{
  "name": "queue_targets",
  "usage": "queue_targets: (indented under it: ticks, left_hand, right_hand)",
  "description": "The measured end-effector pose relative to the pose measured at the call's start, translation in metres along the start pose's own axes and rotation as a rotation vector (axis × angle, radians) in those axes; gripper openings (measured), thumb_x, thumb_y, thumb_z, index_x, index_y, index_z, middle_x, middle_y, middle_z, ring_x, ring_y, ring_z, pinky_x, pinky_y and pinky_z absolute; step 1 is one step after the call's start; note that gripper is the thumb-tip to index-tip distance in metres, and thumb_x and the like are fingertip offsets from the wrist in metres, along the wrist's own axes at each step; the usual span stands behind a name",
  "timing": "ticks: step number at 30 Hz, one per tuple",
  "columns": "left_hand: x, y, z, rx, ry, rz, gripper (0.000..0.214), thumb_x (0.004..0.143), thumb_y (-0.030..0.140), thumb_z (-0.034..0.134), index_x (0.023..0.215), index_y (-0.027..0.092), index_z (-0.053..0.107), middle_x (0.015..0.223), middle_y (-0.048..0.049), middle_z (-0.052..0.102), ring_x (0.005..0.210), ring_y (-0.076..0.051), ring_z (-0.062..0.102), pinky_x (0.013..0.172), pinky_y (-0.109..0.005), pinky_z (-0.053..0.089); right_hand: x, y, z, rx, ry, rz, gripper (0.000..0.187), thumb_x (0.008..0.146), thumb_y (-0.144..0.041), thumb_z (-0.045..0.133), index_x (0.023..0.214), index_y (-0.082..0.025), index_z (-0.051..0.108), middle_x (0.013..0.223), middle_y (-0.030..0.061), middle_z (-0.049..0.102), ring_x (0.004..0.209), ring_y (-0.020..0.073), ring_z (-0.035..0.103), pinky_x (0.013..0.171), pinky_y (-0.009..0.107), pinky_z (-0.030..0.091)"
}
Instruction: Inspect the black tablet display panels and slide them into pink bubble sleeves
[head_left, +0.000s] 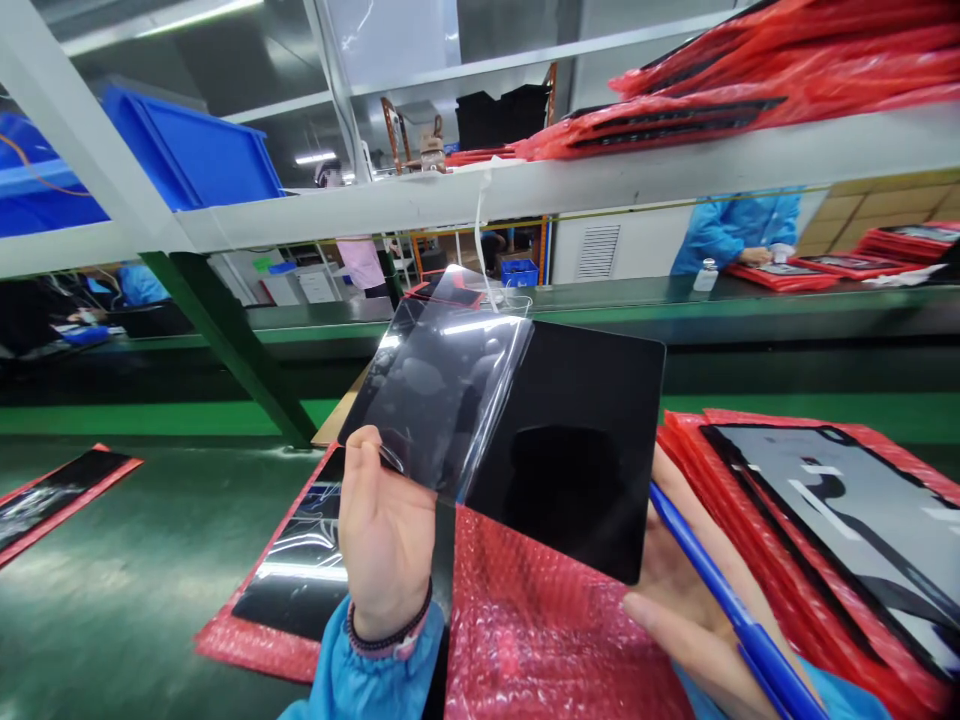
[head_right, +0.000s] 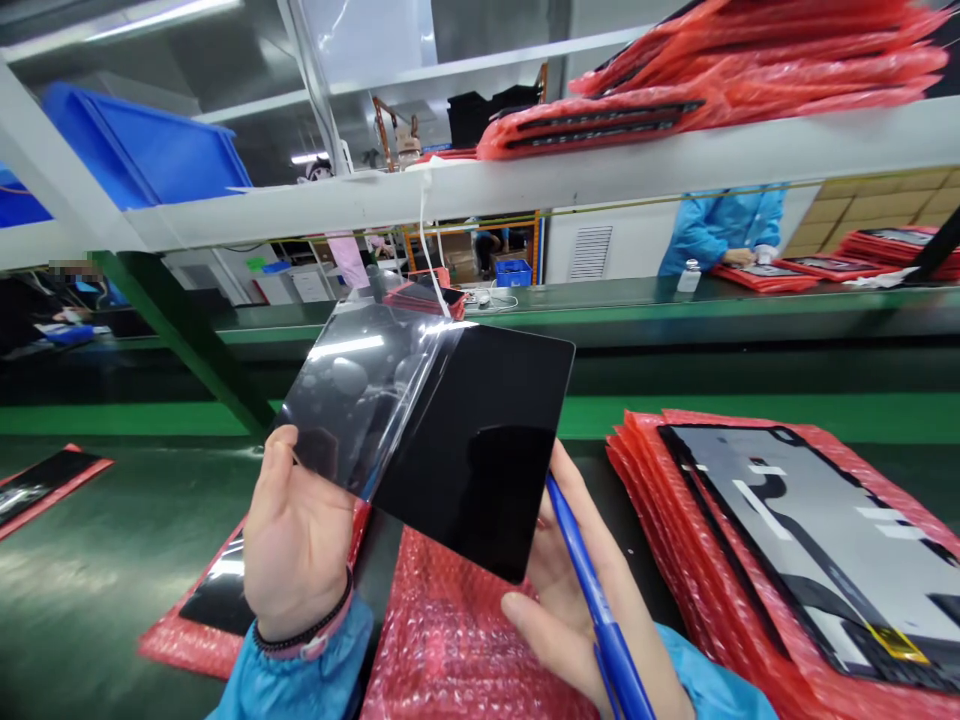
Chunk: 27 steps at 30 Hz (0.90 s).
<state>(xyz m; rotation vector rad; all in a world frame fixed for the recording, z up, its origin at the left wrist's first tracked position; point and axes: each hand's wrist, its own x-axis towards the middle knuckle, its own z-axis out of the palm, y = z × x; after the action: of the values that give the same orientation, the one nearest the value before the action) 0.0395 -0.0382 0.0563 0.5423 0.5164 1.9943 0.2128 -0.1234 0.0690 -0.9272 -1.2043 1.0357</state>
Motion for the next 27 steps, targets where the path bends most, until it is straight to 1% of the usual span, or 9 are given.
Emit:
queue_targets:
  ticks: [4,8,12,16,18,21,22,24,27]
  left_hand:
    - [0.003,-0.001,0.000,0.009,0.012,0.026,0.006,0.085,0.026,0.061,0.086,0.022,0.066,0.092,0.0029,0.067,0.095,-0.016,0.061,0.098,-0.038,0.042]
    - [0.005,-0.002,0.003,0.019,-0.009,0.026,0.007,0.086,0.025,0.059,0.084,0.021,0.065,0.090,0.0029,0.067,0.090,-0.014,0.062,0.095,-0.035,0.045]
    - [0.011,-0.002,0.000,0.032,0.017,0.019,0.005,0.083,0.024,0.060,0.084,0.021,0.064,0.090,0.0039,0.066,0.093,-0.014,0.061,0.093,-0.032,0.045]
    - [0.023,-0.004,-0.010,0.063,-0.009,0.008,0.005,0.079,0.024,0.062,0.083,0.022,0.064,0.091,0.0032,0.063,0.098,-0.017,0.058,0.094,-0.034,0.042]
    - [0.029,-0.006,-0.013,0.092,0.027,0.047,0.007,0.077,0.024,0.063,0.083,0.020,0.065,0.089,0.0026,0.062,0.096,-0.016,0.057,0.096,-0.031,0.039]
    - [0.036,-0.008,-0.014,0.143,0.059,0.078,0.009,0.073,0.025,0.063,0.079,0.018,0.063,0.086,0.0021,0.058,0.089,-0.014,0.055,0.091,-0.026,0.039]
    - [0.038,-0.009,-0.014,0.150,0.051,0.074,0.009,0.072,0.026,0.063,0.078,0.018,0.062,0.084,0.0023,0.057,0.086,-0.014,0.054,0.089,-0.026,0.040]
    - [0.041,-0.011,-0.015,0.160,0.033,0.076,0.010,0.071,0.027,0.063,0.074,0.018,0.060,0.080,0.0030,0.054,0.081,-0.012,0.052,0.083,-0.023,0.041]
    - [0.046,-0.016,-0.022,0.205,0.013,0.167,0.006,0.073,0.025,0.061,0.073,0.018,0.060,0.079,0.0035,0.053,0.079,-0.012,0.052,0.078,-0.022,0.043]
  right_hand:
    - [0.007,-0.008,0.004,0.073,-0.031,0.030,0.070,0.074,-0.050,0.062,0.139,-0.050,0.035,0.136,-0.0024,0.054,0.128,0.0320,0.046,0.100,0.048,0.047]
    - [0.007,-0.008,0.002,0.146,-0.001,0.058,0.059,0.076,-0.049,0.061,0.132,-0.050,0.044,0.130,0.0001,0.059,0.121,0.0307,0.054,0.095,0.046,0.050]
    - [0.008,0.001,-0.003,0.190,0.028,0.085,0.048,0.077,-0.038,0.065,0.124,-0.040,0.053,0.122,0.0052,0.063,0.117,0.0283,0.058,0.096,0.043,0.048]
    - [0.018,0.024,-0.013,0.216,0.045,0.069,0.032,0.075,-0.033,0.070,0.104,-0.031,0.059,0.107,0.0047,0.070,0.105,0.0272,0.064,0.089,0.041,0.051]
    - [0.023,0.031,-0.018,0.182,0.010,0.070,0.024,0.078,-0.032,0.068,0.101,-0.030,0.061,0.106,0.0037,0.071,0.104,0.0258,0.065,0.090,0.041,0.051]
    - [0.025,0.031,-0.025,0.068,-0.020,0.037,0.022,0.081,-0.037,0.065,0.102,-0.029,0.067,0.102,0.0034,0.072,0.100,0.0262,0.066,0.095,0.042,0.047]
    - [0.024,0.030,-0.027,0.028,-0.007,0.023,0.023,0.081,-0.039,0.065,0.100,-0.028,0.069,0.097,0.0037,0.073,0.096,0.0271,0.067,0.093,0.042,0.048]
    - [0.020,0.028,-0.029,-0.033,0.059,-0.004,0.024,0.080,-0.043,0.064,0.094,-0.025,0.072,0.082,0.0041,0.073,0.083,0.0275,0.069,0.083,0.040,0.052]
    - [0.014,0.029,-0.030,-0.095,0.092,-0.018,0.028,0.080,-0.048,0.062,0.083,-0.023,0.073,0.060,0.0024,0.067,0.061,0.0240,0.065,0.064,0.035,0.053]
